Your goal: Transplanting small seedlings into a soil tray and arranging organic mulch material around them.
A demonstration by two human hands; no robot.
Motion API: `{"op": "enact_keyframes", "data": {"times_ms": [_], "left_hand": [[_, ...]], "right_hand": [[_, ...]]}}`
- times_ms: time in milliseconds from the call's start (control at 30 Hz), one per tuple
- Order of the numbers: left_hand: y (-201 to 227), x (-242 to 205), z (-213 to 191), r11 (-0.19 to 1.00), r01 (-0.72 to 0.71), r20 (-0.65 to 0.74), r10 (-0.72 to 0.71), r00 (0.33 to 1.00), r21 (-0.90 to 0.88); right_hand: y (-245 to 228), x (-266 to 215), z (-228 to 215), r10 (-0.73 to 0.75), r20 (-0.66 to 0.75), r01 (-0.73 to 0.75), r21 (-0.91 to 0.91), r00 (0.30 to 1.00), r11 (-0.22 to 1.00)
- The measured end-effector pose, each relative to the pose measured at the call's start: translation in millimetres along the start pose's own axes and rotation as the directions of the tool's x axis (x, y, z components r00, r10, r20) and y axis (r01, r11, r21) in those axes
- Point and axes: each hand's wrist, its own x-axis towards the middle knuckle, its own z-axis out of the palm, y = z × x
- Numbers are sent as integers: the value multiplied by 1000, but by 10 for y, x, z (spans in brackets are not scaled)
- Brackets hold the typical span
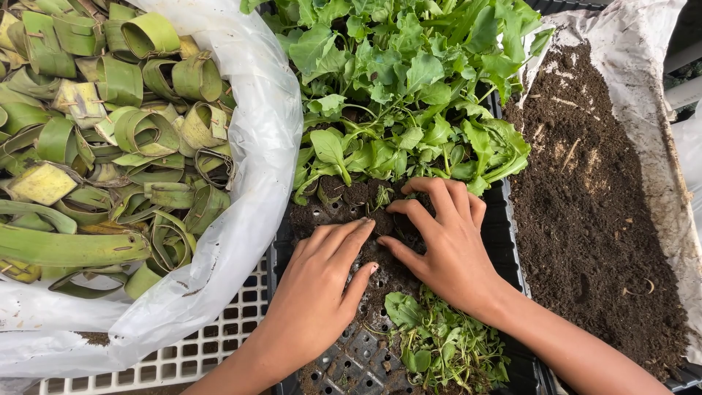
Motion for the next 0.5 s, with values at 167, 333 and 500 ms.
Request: {"op": "enact_keyframes", "data": {"times_ms": [167,333,500], "left_hand": [[10,9,-18,1000,5,20,-5,1000,-27],[28,10,-28,994,17,20,-15,1000,-111],[67,3,-116,995,-66,-64,61,996,-79]], "right_hand": [[-5,5,-15,10,0,-10,10,1000,1000],[-25,-45,-100,49,32,-50,36,998,998],[-117,-79,-271,-38,21,37,10,999,999]]}}
